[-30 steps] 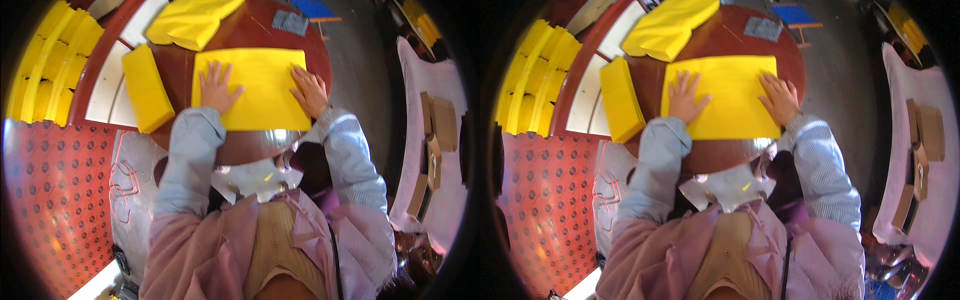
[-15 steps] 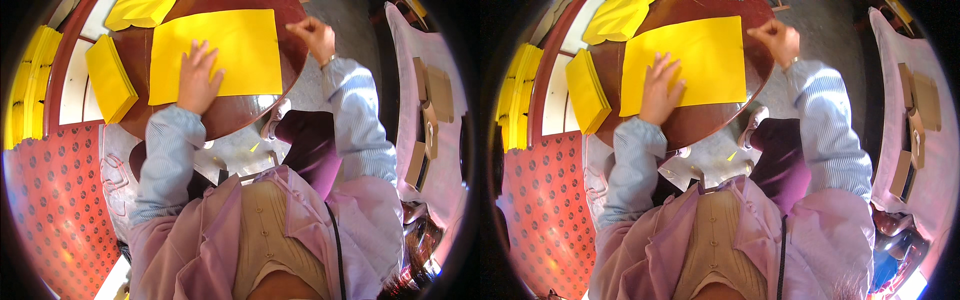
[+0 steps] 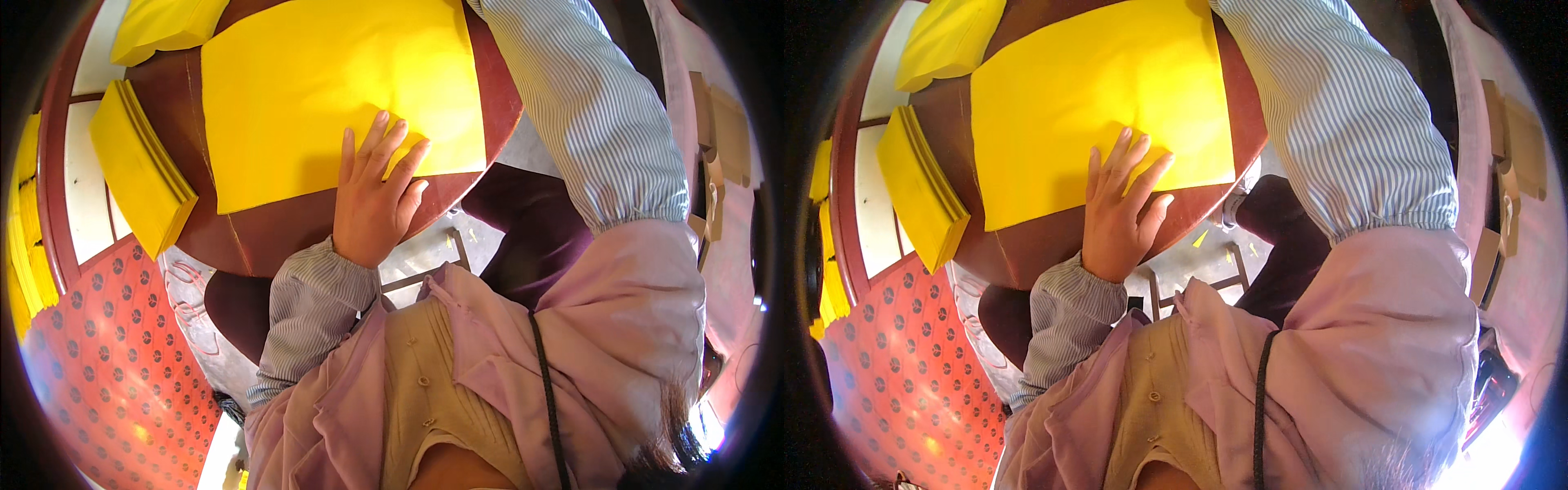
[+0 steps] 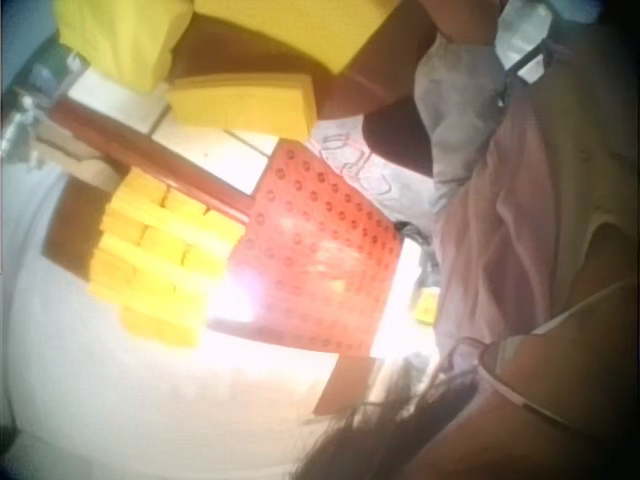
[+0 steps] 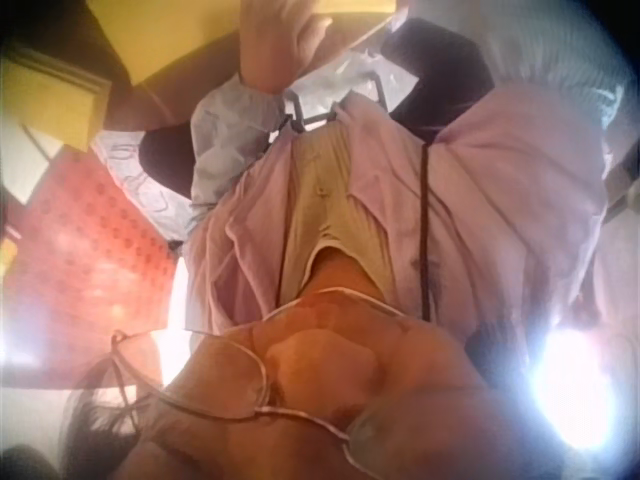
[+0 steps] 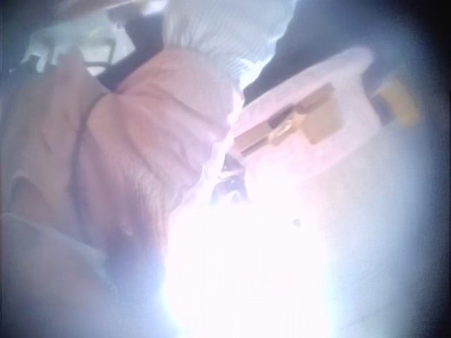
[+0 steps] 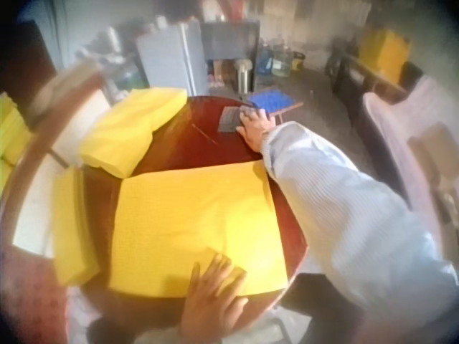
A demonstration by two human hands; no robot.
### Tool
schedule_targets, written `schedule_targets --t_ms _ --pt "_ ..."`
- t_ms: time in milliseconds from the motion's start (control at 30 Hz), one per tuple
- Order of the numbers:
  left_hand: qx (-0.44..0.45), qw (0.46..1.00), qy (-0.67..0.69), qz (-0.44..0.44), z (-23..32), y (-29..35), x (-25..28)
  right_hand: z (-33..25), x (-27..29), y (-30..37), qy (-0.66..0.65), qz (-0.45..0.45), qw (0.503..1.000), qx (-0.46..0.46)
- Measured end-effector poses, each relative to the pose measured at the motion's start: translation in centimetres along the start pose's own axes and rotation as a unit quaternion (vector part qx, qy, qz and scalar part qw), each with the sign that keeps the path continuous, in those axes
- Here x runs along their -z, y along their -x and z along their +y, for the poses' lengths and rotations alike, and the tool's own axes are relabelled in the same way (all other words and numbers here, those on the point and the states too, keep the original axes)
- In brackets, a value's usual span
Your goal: The person folds yellow paper sheets by hand on a round table, aligning edges and pressing creases. The person repeatedly picks up sheets, folds them in half, and stacks the folded pieces.
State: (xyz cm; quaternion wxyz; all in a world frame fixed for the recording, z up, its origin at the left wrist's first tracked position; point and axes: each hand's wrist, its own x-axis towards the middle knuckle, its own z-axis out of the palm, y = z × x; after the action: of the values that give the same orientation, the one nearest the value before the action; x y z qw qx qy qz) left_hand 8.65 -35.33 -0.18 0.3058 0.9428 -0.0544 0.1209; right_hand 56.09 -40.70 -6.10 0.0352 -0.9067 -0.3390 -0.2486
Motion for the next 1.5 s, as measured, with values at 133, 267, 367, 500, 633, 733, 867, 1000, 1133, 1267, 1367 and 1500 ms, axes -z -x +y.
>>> schedule_targets --t_ms 133,267,367,500,633,733,867,1000,1133,1267,1367,1500 --pt "0.014 1.0 0.01 -0.014 -0.1 0.2 0.2 -0.6 3.1 -0.1 0.018 -0.051 0.998 -0.026" --pt "0.011 1.0 0.013 -0.011 -0.3 0.3 0.3 -1.2 5.6 -0.9 -0.033 -0.095 0.993 -0.06" --pt "0.008 1.0 0.005 -0.007 -0.5 0.5 0.6 -1.7 7.1 -0.8 -0.066 -0.109 0.987 -0.1" --pt "-0.01 1.0 0.005 -0.008 -1.1 0.7 1.0 -2.0 11.1 6.1 -0.299 0.114 0.948 0.01" --pt "-0.008 1.0 -0.012 0.02 -0.8 1.1 0.7 -3.2 18.1 19.6 -0.498 -0.005 0.866 0.05" --pt "-0.001 0.997 0.026 0.074 0.1 0.9 -0.5 -5.4 22.1 26.2 -0.518 -0.046 0.853 0.037" --pt "0.02 0.992 0.008 0.126 1.4 1.0 -1.9 -7.4 24.6 29.7 -0.478 -0.076 0.874 0.043" --pt "0.054 0.989 0.009 0.136 2.2 1.6 -2.5 -7.9 24.6 30.3 -0.443 -0.063 0.891 0.073" --pt "0.041 0.99 0.01 0.133 2.3 1.7 -2.8 -7.8 24.3 30.7 -0.423 -0.05 0.901 0.086" --pt "0.023 0.992 -0.002 0.127 2.5 1.7 -2.8 -7.6 24.2 31.0 -0.424 -0.05 0.9 0.087" --pt "0.046 0.986 -0.006 0.159 2.7 1.9 -2.8 -7.4 24.2 31.0 -0.429 -0.063 0.897 0.08" --pt "0.065 0.985 -0.019 0.158 2.0 2.1 -2.6 -7.3 24.2 31.0 -0.434 -0.062 0.895 0.085"
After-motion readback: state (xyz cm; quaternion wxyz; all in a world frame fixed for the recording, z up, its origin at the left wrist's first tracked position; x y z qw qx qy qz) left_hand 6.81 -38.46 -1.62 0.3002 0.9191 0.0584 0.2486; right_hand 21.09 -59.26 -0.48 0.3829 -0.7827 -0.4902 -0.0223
